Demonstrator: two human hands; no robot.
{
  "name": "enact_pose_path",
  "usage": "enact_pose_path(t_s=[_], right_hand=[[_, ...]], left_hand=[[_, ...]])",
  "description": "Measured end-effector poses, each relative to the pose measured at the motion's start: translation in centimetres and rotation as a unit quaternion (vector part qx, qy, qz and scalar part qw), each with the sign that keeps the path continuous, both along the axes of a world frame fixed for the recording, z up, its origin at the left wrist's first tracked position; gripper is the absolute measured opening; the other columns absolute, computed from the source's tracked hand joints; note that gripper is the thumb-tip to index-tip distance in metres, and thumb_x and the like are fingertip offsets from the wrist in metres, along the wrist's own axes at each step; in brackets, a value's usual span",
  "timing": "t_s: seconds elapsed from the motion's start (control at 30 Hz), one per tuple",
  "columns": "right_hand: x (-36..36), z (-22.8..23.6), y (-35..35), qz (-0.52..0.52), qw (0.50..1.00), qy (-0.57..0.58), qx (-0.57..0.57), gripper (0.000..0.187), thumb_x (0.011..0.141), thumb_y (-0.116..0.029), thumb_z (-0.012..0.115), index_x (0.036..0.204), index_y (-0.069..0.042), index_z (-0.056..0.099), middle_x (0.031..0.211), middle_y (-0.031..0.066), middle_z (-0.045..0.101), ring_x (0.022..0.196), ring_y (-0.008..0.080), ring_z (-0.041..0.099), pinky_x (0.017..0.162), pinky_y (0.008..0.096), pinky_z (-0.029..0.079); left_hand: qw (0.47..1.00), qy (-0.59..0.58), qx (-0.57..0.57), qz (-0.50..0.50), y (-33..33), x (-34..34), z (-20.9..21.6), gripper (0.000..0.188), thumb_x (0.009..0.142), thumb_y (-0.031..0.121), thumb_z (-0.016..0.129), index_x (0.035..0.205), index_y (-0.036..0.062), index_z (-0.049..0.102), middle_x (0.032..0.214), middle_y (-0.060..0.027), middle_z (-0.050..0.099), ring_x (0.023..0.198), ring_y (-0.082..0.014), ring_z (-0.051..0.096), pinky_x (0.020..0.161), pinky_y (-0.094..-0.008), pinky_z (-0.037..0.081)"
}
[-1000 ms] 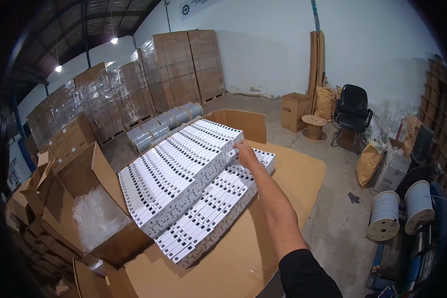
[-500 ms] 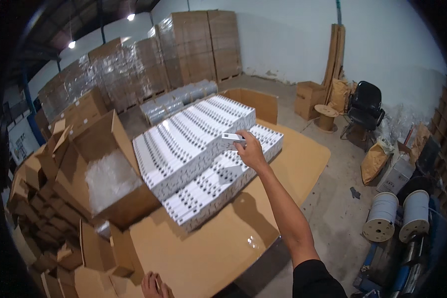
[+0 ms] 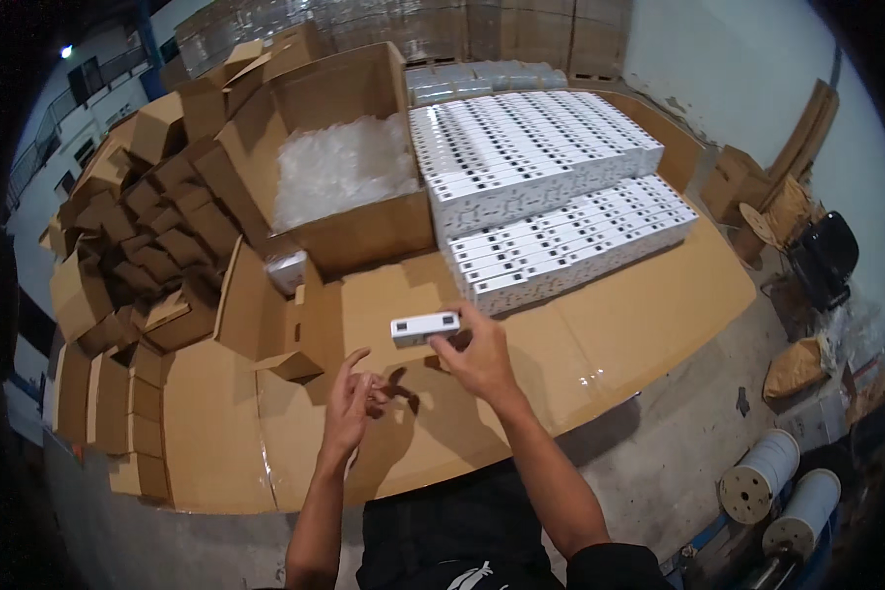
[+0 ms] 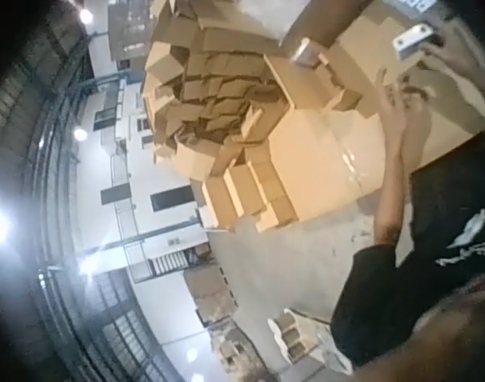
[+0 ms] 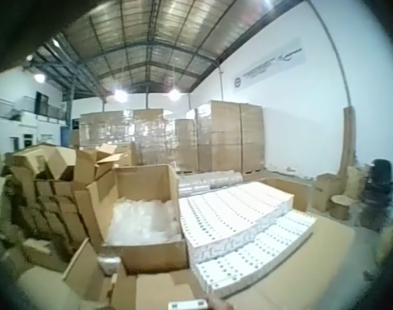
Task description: The person is taking small white boxes from a large stack, placing them into individual plastic bags, and then packing the bagged items into a cardboard shipping box.
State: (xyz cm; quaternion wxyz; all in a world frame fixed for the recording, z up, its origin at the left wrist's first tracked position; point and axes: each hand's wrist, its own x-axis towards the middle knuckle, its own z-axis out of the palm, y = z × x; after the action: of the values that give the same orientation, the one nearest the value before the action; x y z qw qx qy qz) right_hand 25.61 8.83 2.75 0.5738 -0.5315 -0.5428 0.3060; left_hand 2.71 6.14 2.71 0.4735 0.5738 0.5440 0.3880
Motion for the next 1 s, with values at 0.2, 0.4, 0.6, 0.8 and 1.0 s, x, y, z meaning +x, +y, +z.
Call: enact_pose_path(t_s=[0.2, 0.4, 0.6, 0.8, 1.0], right_hand=[[-3.7, -2.8, 0.7, 0.133, 0.99, 0.017, 0.03, 0.037, 0.082, -0.001, 0.074, 0.118, -0.001, 0.062, 0.122, 0.0168, 0.059, 0.101, 0.0185, 0.068, 0.084, 0.0307, 0.056], [-3.7, -4.7, 4.3, 0.185, 0.968, 0.167, 0.001, 0.03, 0.09, 0.005, 0.063, 0.119, 0.003, 0.057, 0.133, 0.0149, 0.053, 0.11, 0.0178, 0.062, 0.098, 0.0314, 0.051], [-3.1, -4.6, 3.5, 0.08, 0.994, -0.076, 0.002, 0.028, 0.086, 0.004, 0.068, 0.104, 0.0, 0.047, 0.092, 0.0167, 0.063, 0.091, 0.026, 0.067, 0.084, 0.0374, 0.054], [-2.6, -4.6, 2.7, 0.115, 0.991, -0.056, -0.047, 0.036, 0.084, 0.003, 0.07, 0.11, -0.002, 0.044, 0.096, 0.0187, 0.063, 0.093, 0.0293, 0.067, 0.083, 0.0389, 0.053], [-2.5, -5.1, 2.5, 0.121, 0.987, -0.089, -0.064, 0.04, 0.084, 0.003, 0.071, 0.113, -0.001, 0.044, 0.106, 0.0184, 0.063, 0.105, 0.0295, 0.066, 0.09, 0.0389, 0.053]], left_hand=[[0.94, -0.333, -0.078, 0.001, 4.5, 0.1, -2.9, 0.032, 0.108, 0.027, 0.048, 0.132, 0.0069, 0.053, 0.098, -0.004, 0.062, 0.076, -0.0099, 0.056, 0.072, -0.0267, 0.054], [0.973, -0.225, 0.054, -0.012, 6.4, 0.5, -2.9, 0.045, 0.096, 0.001, 0.062, 0.138, 0.0082, 0.048, 0.107, -0.0095, 0.064, 0.093, -0.0131, 0.063, 0.078, -0.0279, 0.055], [0.989, -0.064, 0.136, -0.013, 6.0, -0.4, -4.1, 0.053, 0.092, -0.002, 0.064, 0.141, 0.0075, 0.044, 0.118, -0.016, 0.066, 0.108, -0.0231, 0.065, 0.092, -0.0354, 0.054], [0.986, 0.027, 0.164, -0.007, 5.4, -0.5, -4.8, 0.046, 0.09, -0.003, 0.064, 0.134, 0.0044, 0.05, 0.113, -0.0187, 0.068, 0.108, -0.0281, 0.068, 0.092, -0.038, 0.052], [0.988, 0.027, 0.154, -0.01, 4.7, -0.5, -4.2, 0.045, 0.089, -0.004, 0.064, 0.131, 0.0044, 0.05, 0.114, -0.019, 0.068, 0.108, -0.0302, 0.068, 0.092, -0.04, 0.052]])
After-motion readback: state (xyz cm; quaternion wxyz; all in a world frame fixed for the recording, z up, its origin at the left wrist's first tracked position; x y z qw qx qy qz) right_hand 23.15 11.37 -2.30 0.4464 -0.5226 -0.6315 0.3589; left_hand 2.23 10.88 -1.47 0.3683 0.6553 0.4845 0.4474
